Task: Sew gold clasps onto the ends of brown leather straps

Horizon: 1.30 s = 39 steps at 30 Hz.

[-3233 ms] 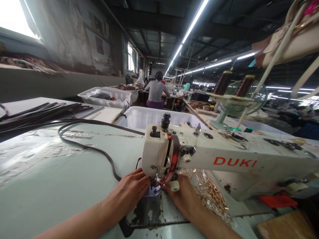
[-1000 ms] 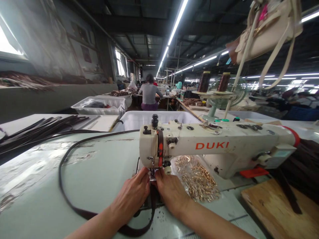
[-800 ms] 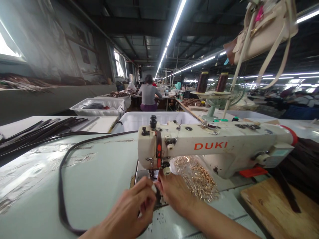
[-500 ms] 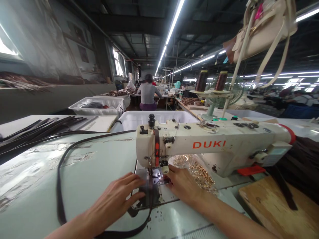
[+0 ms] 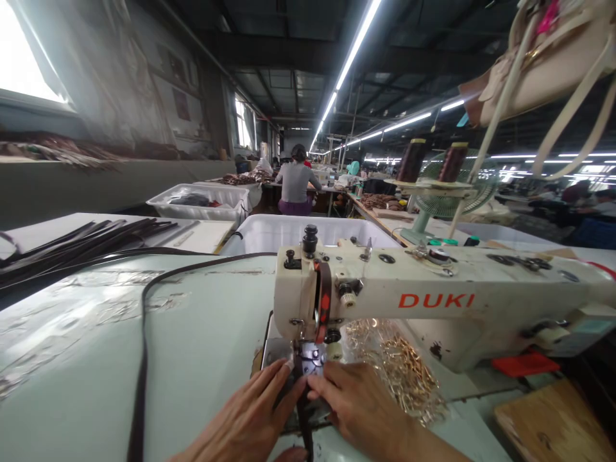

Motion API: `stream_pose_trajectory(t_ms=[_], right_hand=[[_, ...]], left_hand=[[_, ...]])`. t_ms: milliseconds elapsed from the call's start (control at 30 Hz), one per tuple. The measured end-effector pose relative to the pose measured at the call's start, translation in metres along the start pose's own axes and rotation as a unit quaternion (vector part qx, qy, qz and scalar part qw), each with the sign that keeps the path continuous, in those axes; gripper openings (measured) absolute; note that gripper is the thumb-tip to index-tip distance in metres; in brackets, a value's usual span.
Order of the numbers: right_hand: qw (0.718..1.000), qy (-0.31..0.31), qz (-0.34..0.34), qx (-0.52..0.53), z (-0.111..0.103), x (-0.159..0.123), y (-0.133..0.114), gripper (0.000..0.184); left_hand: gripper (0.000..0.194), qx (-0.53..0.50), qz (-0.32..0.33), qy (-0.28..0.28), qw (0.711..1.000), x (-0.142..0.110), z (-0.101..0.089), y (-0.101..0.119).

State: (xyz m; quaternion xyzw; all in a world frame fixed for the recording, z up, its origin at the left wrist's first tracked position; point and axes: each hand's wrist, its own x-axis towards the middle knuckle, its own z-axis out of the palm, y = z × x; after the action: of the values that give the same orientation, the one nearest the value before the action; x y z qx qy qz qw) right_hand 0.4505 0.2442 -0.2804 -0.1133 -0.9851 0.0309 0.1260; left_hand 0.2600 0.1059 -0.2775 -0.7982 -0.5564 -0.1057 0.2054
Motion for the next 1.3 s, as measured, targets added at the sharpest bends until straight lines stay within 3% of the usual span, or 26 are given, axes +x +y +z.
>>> stream_pose_trajectory(t_ms=[367,600,867,1067,1300], right_hand=[[0.990,0.120,-0.069,0.007,0.013,0.002,0.006,0.023],[0.994,0.089,-0.062,0.009,0.007,0.002,0.002,0.017],[0.990,0.120,-0.077,-0.005,0.004,0.003,0.002,0.037],[0.994,0.091,-0.067,-0.011,0.005,0.002,0.001,0.020],[0.993,0.094,-0.067,-0.008,0.005,0.003,0.001,0.016]], left_hand=[[0.053,0.071,0.039,0.038,0.996,-0.005,0.013,-0.003],[0.051,0.072,0.044,0.034,0.996,-0.005,0.006,0.002],[0.061,0.105,0.051,0.016,0.993,0.001,-0.006,0.005],[0.057,0.086,0.045,0.020,0.995,-0.001,-0.006,0.004],[0.049,0.040,0.035,0.058,0.997,-0.008,0.003,0.004]])
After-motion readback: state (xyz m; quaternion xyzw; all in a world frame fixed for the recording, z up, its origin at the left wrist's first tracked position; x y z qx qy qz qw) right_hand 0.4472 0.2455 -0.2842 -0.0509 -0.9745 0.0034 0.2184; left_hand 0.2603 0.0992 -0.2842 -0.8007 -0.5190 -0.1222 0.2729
